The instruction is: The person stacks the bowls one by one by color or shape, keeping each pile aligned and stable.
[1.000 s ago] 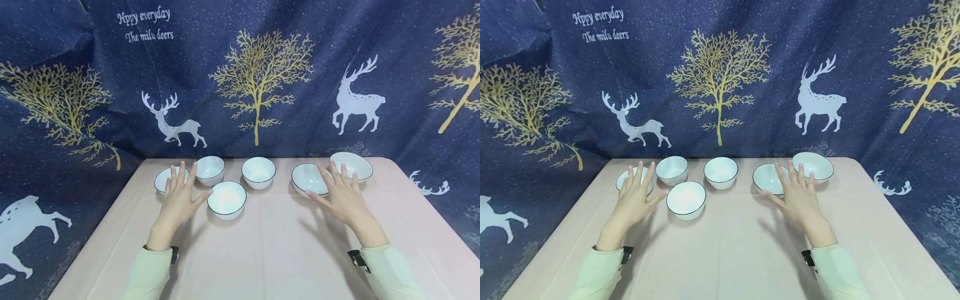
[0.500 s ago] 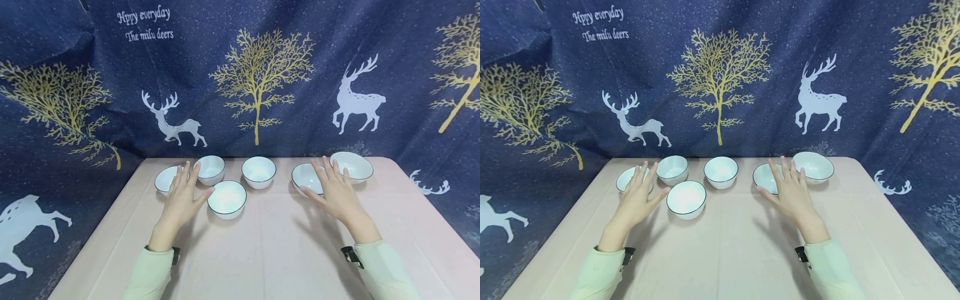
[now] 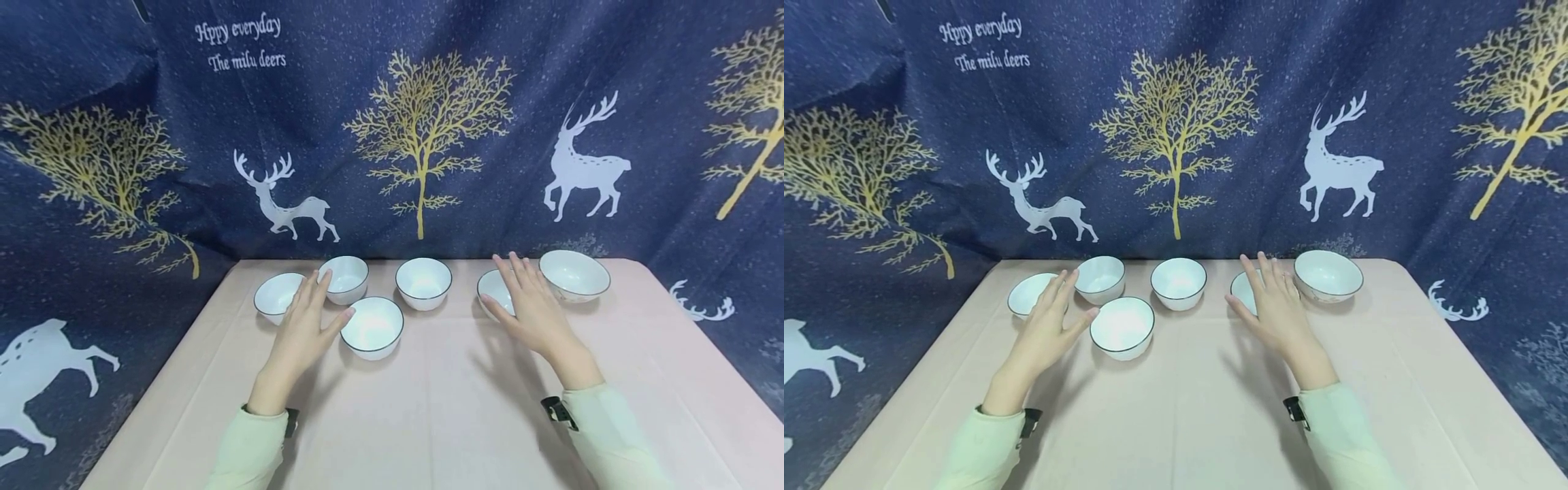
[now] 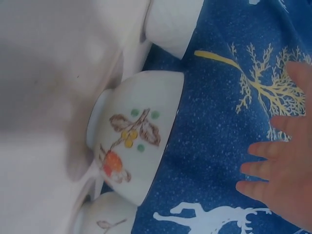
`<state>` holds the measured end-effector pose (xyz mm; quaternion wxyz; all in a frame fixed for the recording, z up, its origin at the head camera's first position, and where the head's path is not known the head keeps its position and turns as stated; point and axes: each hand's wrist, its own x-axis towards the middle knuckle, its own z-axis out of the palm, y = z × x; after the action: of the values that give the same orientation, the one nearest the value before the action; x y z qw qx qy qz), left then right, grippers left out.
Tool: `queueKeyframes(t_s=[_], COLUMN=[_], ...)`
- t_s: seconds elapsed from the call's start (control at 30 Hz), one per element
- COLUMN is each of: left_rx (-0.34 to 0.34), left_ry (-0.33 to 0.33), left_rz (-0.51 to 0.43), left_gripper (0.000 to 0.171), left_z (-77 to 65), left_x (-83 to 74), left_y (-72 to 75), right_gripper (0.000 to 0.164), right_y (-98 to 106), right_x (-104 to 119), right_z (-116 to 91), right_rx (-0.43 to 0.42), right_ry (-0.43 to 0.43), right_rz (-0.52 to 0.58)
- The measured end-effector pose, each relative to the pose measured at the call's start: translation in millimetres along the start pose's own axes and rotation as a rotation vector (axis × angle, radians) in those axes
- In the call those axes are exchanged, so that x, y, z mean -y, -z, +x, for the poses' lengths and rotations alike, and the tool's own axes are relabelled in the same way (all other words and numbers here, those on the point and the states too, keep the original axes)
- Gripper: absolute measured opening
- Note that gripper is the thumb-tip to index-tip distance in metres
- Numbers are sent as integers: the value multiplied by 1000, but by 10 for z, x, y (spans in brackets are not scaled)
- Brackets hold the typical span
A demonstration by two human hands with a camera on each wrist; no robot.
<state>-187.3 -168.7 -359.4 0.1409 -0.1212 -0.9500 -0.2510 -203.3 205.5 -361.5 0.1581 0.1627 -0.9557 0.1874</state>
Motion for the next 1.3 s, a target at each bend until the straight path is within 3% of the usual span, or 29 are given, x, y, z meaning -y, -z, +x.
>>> queueKeyframes(t_s=[0.73,1.13,1.3], left_rx=[28,-9,-3], left_ry=[59,77,116], left_rz=[-107,-208,-243], left_gripper=[76,71,70], left_z=[-15,-21,-10], left_x=[-69,-100,-110], left_y=[-81,-144,-163], right_gripper=[75,76,75], right_y=[-170,-269,-328], right_x=[257,318,334], right_z=[357,532,582], right_rx=[41,63,93], right_ry=[5,-28,-54], right_rz=[110,216,257])
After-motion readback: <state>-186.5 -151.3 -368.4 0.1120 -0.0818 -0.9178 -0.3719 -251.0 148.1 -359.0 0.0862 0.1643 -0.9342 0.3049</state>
